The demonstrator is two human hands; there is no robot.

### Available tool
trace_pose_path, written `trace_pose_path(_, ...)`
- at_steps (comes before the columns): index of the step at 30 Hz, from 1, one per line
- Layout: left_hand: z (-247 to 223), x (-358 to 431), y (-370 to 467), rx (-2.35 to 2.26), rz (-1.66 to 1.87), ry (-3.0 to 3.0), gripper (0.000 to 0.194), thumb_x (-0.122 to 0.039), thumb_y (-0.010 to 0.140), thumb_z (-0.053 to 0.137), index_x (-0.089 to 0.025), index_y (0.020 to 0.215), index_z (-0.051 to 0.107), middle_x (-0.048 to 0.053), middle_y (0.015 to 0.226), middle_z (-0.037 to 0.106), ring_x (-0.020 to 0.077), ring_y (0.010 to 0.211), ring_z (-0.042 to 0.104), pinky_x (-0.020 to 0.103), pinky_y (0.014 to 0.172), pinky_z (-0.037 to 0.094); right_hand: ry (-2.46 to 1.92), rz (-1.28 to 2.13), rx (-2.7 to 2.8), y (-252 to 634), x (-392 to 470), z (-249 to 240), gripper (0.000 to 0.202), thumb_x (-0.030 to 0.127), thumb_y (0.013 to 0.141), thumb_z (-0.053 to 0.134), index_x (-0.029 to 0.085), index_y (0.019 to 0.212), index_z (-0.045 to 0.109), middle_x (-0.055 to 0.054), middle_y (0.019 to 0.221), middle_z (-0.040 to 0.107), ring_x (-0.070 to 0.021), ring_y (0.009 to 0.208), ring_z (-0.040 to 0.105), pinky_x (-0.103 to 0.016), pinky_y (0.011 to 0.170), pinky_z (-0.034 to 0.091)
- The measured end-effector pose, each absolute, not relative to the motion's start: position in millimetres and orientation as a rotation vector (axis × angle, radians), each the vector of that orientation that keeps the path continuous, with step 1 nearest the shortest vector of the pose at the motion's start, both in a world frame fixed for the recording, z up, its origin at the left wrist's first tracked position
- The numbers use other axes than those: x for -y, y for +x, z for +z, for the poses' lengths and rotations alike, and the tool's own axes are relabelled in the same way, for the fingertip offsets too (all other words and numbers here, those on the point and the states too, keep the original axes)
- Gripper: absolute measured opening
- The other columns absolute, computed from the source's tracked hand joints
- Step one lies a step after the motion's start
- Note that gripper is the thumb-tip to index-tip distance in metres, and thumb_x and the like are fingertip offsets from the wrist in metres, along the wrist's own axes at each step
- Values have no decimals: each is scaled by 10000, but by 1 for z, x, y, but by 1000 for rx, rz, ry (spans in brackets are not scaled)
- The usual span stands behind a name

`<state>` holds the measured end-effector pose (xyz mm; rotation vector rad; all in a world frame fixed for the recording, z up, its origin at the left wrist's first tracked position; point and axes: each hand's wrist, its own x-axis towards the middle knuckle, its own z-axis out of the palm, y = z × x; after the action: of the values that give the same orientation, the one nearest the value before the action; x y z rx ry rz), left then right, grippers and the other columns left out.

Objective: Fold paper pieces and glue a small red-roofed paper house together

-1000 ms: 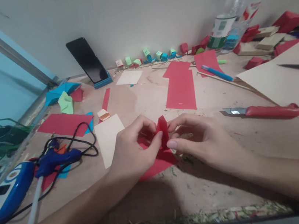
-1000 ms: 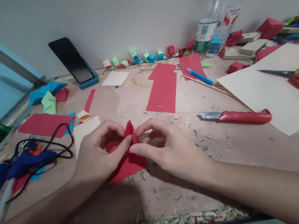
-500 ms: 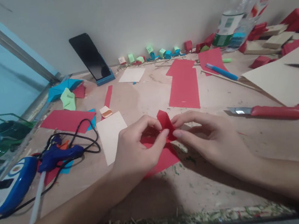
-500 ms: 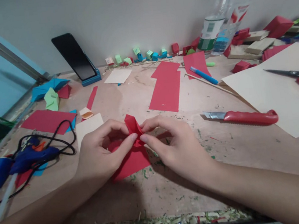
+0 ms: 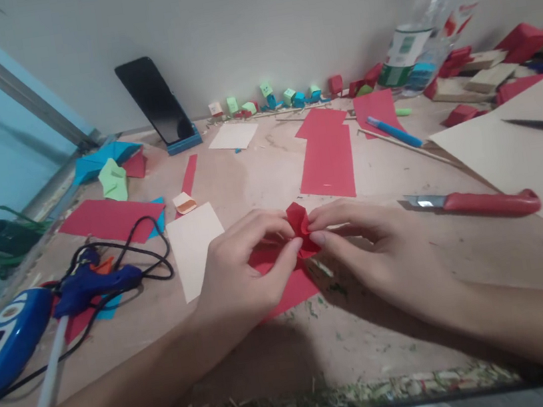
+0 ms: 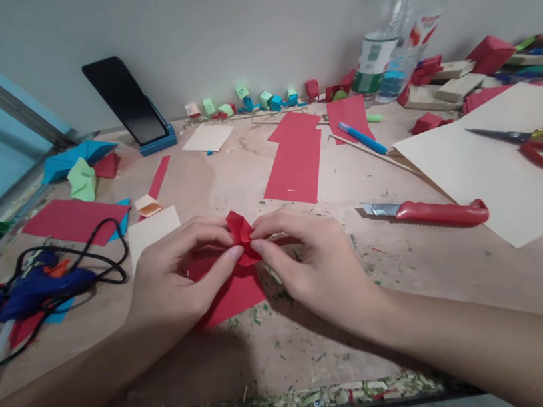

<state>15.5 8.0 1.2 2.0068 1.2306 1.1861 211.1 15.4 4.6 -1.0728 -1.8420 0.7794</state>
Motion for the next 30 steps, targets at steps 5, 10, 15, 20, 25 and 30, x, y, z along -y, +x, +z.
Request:
trace_pose_path(5,0,-8,15,-1188,1177,1954,87,-99,910,672,-185,916,687,17,965,719,131,907,701,228,834,585,-1122,821,1783,210,-13,6,114,135,936,663,207,890,739,17,911,785,-125,840,727,-218,798,585)
trace_pose_path(10,-2,-5,17,-1193,1198,1868,130,-80,895,673,-198,936,639,4,991,704,130,936,708,231,864,589,-1101,873,1736,208,-14,6,125,101,905,675,207,857,721,4,873,771,-143,813,734,-253,768,607)
trace_pose_path(15,-2,-4,18,-1170,1180,1913,146,-56,886,660,-195,907,618,5,974,690,134,940,705,235,851,587,-1152,951,1581,206,-13,4,109,134,890,723,213,928,660,1,918,746,-142,813,753,-222,676,619)
trace_pose_path(20,-3,-3,18,-1149,1182,1942,158,-49,887,641,-200,909,602,7,973,694,140,943,707,237,819,588,-1151,935,1585,205,-13,3,211,115,859,744,212,1035,684,-6,948,772,-145,866,759,-221,720,634)
trace_pose_path(25,-3,-4,18,-1141,1151,1980,158,-49,889,627,-200,917,592,10,968,702,139,925,712,225,784,587,-1213,926,1586,205,-13,5,150,104,850,743,204,960,730,4,885,782,-137,767,759,-210,663,625)
trace_pose_path(30,-4,-3,20,-1147,1137,1920,174,-62,889,641,-212,944,573,-6,943,678,125,901,714,214,797,590,-1217,911,1627,204,-13,9,134,72,850,731,192,906,752,4,882,791,-118,747,744,-180,681,612)
